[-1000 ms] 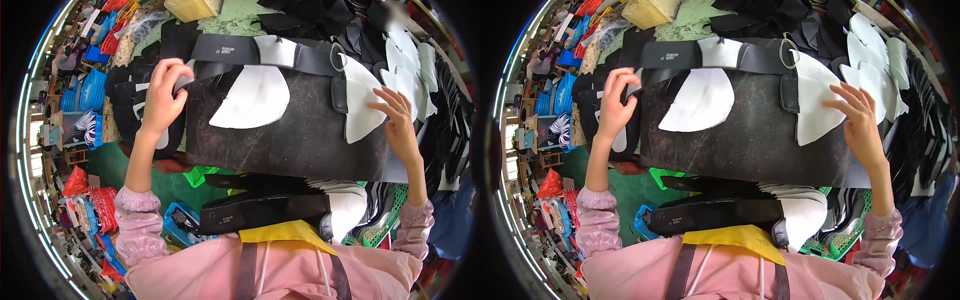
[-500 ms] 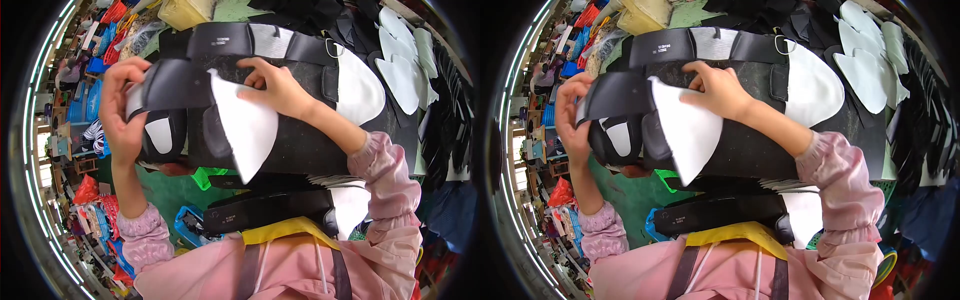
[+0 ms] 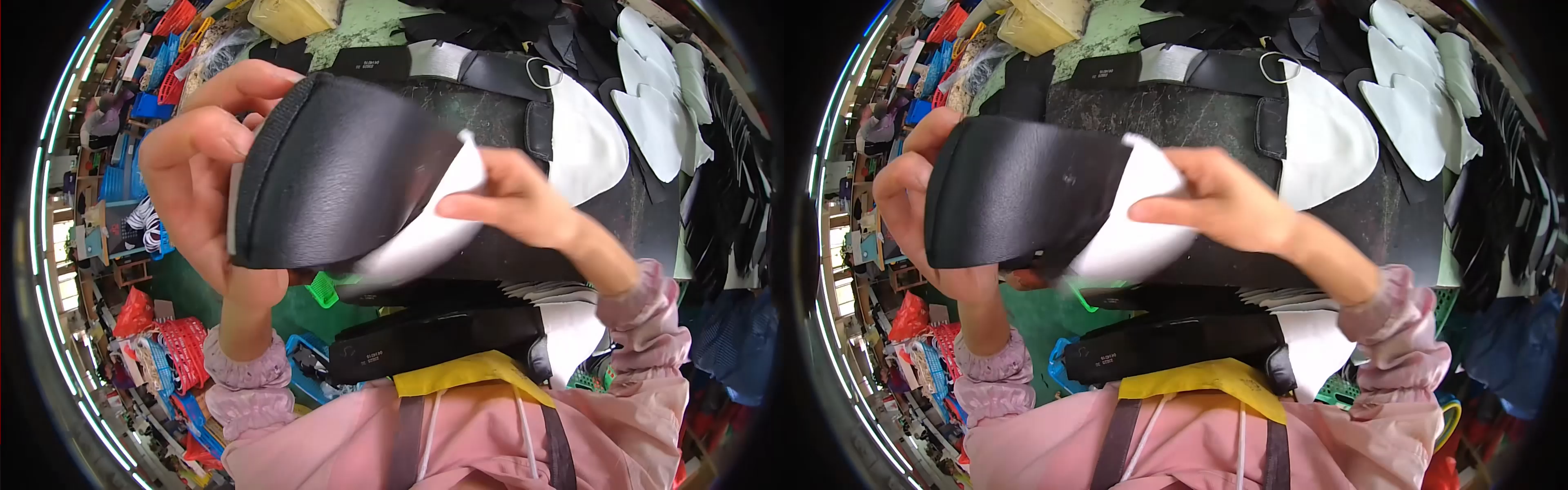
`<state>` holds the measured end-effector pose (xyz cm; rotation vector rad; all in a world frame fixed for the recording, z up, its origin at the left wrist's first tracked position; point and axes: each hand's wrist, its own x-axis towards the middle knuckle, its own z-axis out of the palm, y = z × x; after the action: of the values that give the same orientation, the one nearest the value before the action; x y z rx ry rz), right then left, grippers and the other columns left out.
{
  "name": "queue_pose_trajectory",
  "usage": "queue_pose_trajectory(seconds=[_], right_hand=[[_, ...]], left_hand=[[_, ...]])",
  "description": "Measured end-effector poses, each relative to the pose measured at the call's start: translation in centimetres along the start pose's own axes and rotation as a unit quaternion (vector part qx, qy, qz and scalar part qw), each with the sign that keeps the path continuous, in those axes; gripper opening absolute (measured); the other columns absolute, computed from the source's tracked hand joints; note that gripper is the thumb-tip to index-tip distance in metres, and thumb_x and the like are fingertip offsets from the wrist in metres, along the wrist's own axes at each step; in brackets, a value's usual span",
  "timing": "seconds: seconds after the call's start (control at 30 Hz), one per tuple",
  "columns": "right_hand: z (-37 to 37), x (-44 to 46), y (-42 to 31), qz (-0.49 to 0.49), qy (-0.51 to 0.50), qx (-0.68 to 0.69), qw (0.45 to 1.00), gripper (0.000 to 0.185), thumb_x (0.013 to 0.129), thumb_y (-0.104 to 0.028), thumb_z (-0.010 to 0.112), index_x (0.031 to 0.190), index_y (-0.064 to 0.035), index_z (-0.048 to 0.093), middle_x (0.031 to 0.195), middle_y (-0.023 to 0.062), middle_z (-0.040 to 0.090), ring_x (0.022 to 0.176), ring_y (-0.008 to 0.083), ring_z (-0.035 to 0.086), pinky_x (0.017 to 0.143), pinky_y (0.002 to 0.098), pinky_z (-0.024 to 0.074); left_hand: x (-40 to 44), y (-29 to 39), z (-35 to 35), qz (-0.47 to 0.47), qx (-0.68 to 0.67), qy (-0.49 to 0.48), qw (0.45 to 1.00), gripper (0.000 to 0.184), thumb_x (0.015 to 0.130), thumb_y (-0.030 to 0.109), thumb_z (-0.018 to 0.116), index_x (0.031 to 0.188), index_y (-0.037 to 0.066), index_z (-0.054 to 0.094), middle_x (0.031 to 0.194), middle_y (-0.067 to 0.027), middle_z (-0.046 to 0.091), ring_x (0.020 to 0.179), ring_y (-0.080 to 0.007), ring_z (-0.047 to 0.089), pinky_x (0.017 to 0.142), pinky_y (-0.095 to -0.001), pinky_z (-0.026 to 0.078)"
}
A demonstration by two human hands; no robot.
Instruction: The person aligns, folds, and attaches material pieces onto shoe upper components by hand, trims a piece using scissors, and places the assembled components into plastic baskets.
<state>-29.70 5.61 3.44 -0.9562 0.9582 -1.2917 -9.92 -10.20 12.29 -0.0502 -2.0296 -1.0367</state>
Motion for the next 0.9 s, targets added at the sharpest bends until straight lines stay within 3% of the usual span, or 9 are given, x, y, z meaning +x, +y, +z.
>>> queue_pose_trajectory(seconds=[0.07, 0.2, 0.27, 0.3, 0.33, 0.47, 0.6, 0.73, 0.9], right_hand=[[-2.5, -3.1, -4.4, 0.071, 0.022, -0.041, 0.996, 0.033, 0.094, -0.015, 0.078, 0.120, 0.0005, 0.067, 0.096, 0.0031, 0.074, 0.086, 0.0065, 0.067, 0.074, 0.0234, 0.0545], [-8.9, -9.4, -8.2, 0.191, 0.060, -0.325, 0.924, 0.036, 0.082, -0.016, 0.085, 0.107, 0.0033, 0.068, 0.092, 0.0045, 0.071, 0.082, 0.0107, 0.065, 0.076, 0.0265, 0.0530], [-9.7, -11.3, -7.4, 0.234, 0.123, -0.519, 0.813, 0.041, 0.077, -0.013, 0.084, 0.109, 0.0053, 0.066, 0.094, 0.0123, 0.071, 0.089, 0.0190, 0.066, 0.085, 0.0334, 0.0523], [-9.7, -12.0, -6.5, 0.160, 0.125, -0.601, 0.773, 0.038, 0.078, -0.009, 0.082, 0.111, 0.0016, 0.067, 0.099, 0.0132, 0.071, 0.094, 0.0221, 0.066, 0.091, 0.0341, 0.0506], [-9.6, -12.2, -6.0, 0.119, 0.165, -0.585, 0.785, 0.036, 0.079, -0.007, 0.080, 0.112, -0.0002, 0.068, 0.102, 0.0117, 0.071, 0.097, 0.0228, 0.066, 0.093, 0.0341, 0.0497], [-7.4, -10.5, -4.6, 0.035, 0.202, -0.567, 0.797, 0.036, 0.081, -0.004, 0.077, 0.116, -0.0048, 0.068, 0.111, 0.0092, 0.070, 0.106, 0.0244, 0.064, 0.096, 0.0346, 0.0487], [-6.4, -7.3, -2.2, -0.062, 0.149, -0.603, 0.781, 0.035, 0.081, -0.010, 0.080, 0.115, -0.0070, 0.069, 0.105, 0.0082, 0.068, 0.105, 0.0269, 0.061, 0.102, 0.0386, 0.0426], [-6.8, -6.7, -0.4, -0.052, 0.134, -0.637, 0.757, 0.025, 0.080, -0.013, 0.082, 0.100, -0.0071, 0.070, 0.091, 0.0050, 0.067, 0.093, 0.0250, 0.060, 0.099, 0.0364, 0.0401], [-7.2, -7.0, -0.9, 0.003, 0.123, -0.630, 0.767, 0.022, 0.080, -0.016, 0.082, 0.096, -0.0070, 0.068, 0.087, 0.0047, 0.067, 0.087, 0.0240, 0.061, 0.098, 0.0357, 0.0394]], left_hand=[[-0.4, -0.5, -0.5, 0.045, 0.082, -0.041, 0.995, 0.027, 0.101, 0.017, 0.064, 0.113, 0.004, 0.044, 0.125, -0.0301, 0.057, 0.104, -0.0276, 0.064, 0.089, -0.0372, 0.055], [-4.5, -3.1, 3.0, 0.017, 0.239, -0.256, 0.936, 0.062, 0.058, 0.013, 0.088, 0.115, 0.012, 0.061, 0.140, -0.0166, 0.055, 0.119, -0.0358, 0.058, 0.100, -0.0442, 0.050], [-6.1, -4.4, 5.3, -0.058, 0.186, -0.309, 0.931, 0.078, 0.067, 0.021, 0.087, 0.139, 0.013, 0.055, 0.147, -0.0158, 0.051, 0.130, -0.0378, 0.051, 0.111, -0.0468, 0.042], [-6.3, -4.8, 5.8, -0.108, 0.159, -0.310, 0.931, 0.083, 0.072, 0.024, 0.085, 0.147, 0.013, 0.051, 0.148, -0.0158, 0.050, 0.131, -0.0382, 0.050, 0.113, -0.0475, 0.040], [-5.9, -5.4, 5.6, -0.121, 0.137, -0.294, 0.938, 0.082, 0.079, 0.030, 0.081, 0.152, 0.011, 0.047, 0.150, -0.0152, 0.049, 0.134, -0.0376, 0.047, 0.114, -0.0451, 0.039], [-5.2, -6.0, 5.2, -0.210, 0.234, -0.310, 0.897, 0.038, 0.091, 0.033, 0.074, 0.118, 0.007, 0.068, 0.117, -0.0102, 0.056, 0.114, -0.0289, 0.052, 0.103, -0.0403, 0.043], [-4.6, -7.4, 6.9, -0.177, 0.196, -0.319, 0.910, 0.033, 0.088, 0.032, 0.078, 0.099, 0.004, 0.064, 0.103, -0.0073, 0.059, 0.105, -0.0269, 0.054, 0.096, -0.0384, 0.045], [-2.2, -8.1, 6.7, -0.318, 0.062, -0.355, 0.877, 0.033, 0.087, 0.029, 0.077, 0.089, 0.002, 0.058, 0.075, -0.0106, 0.058, 0.074, -0.0294, 0.060, 0.075, -0.0383, 0.049], [-3.6, -8.0, 7.8, -0.235, 0.282, -0.298, 0.881, 0.032, 0.090, 0.035, 0.075, 0.092, 0.006, 0.062, 0.076, -0.0161, 0.063, 0.070, -0.0405, 0.061, 0.063, -0.0407, 0.049]])
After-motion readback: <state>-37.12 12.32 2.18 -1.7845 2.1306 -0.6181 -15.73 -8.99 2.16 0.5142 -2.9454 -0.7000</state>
